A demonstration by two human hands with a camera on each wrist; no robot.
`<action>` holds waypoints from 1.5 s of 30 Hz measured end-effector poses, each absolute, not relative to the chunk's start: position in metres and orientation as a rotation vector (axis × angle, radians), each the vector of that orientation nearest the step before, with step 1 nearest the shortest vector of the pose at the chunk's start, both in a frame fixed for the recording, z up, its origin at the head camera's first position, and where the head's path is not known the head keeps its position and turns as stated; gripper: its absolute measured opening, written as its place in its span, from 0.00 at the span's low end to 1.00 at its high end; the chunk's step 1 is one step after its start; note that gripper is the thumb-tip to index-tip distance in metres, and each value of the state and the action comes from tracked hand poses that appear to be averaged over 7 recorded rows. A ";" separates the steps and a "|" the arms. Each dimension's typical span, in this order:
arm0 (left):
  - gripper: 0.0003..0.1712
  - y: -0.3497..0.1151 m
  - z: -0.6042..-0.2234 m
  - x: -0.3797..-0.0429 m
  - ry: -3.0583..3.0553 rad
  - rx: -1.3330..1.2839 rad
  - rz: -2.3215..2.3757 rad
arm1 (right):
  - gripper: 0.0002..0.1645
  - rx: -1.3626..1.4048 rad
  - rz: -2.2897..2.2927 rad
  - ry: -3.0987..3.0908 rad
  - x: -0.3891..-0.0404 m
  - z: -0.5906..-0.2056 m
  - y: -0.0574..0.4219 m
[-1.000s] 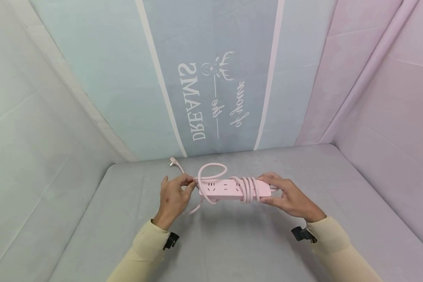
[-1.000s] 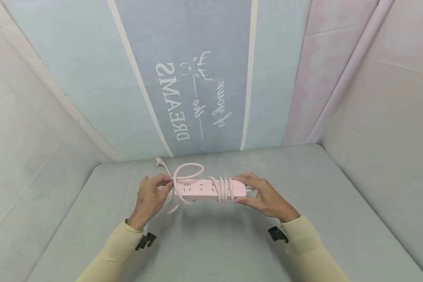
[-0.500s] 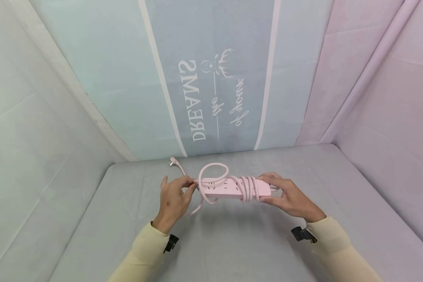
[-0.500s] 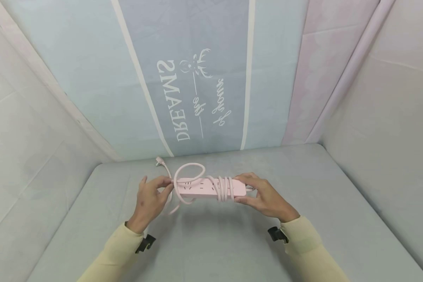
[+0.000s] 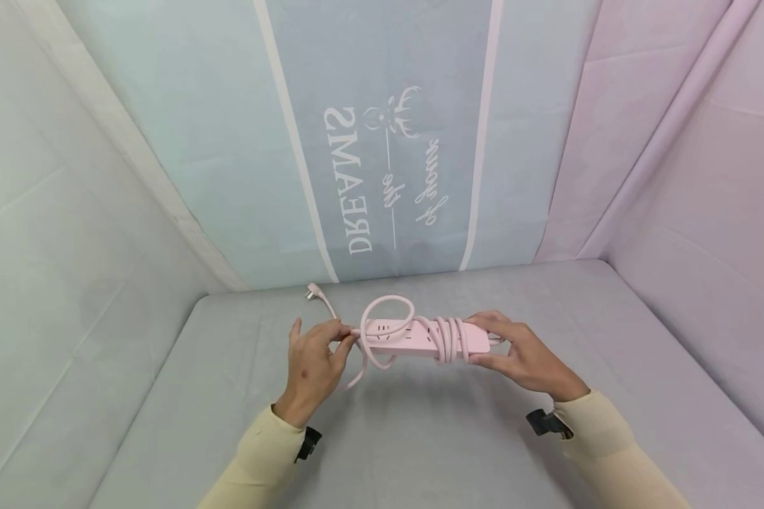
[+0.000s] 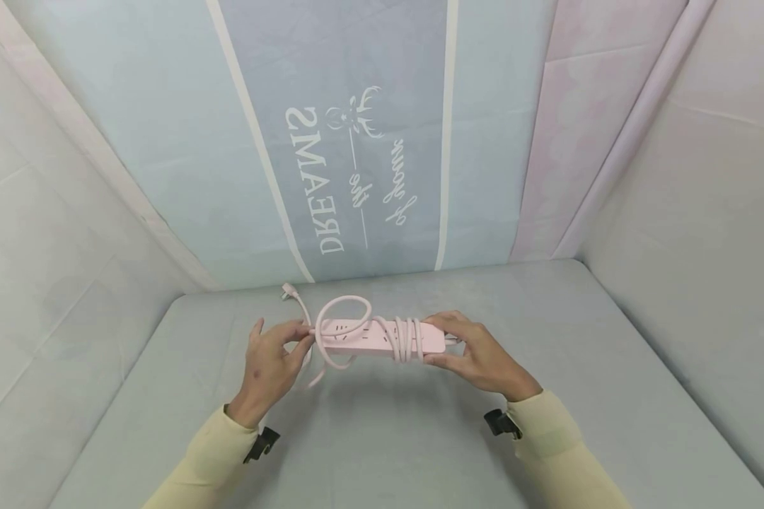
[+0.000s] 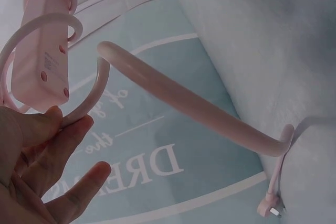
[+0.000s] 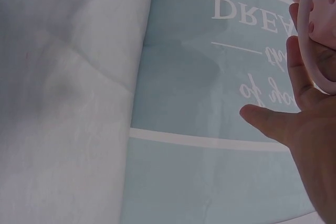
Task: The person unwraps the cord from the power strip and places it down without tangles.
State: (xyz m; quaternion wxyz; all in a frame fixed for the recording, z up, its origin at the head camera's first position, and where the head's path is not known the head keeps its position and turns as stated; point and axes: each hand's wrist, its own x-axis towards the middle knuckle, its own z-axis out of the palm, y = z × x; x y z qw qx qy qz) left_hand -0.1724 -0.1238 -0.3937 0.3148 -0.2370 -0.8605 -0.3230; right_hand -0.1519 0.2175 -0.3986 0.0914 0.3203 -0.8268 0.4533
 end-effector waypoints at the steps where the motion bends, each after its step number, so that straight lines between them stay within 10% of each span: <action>1: 0.10 -0.124 -0.393 -0.173 -2.270 -0.628 -0.852 | 0.31 0.949 1.353 -2.458 -0.153 -0.398 0.217; 45: 0.13 -0.146 -0.381 -0.181 -2.312 -1.030 -0.861 | 0.32 0.829 1.316 -2.481 -0.164 -0.380 0.211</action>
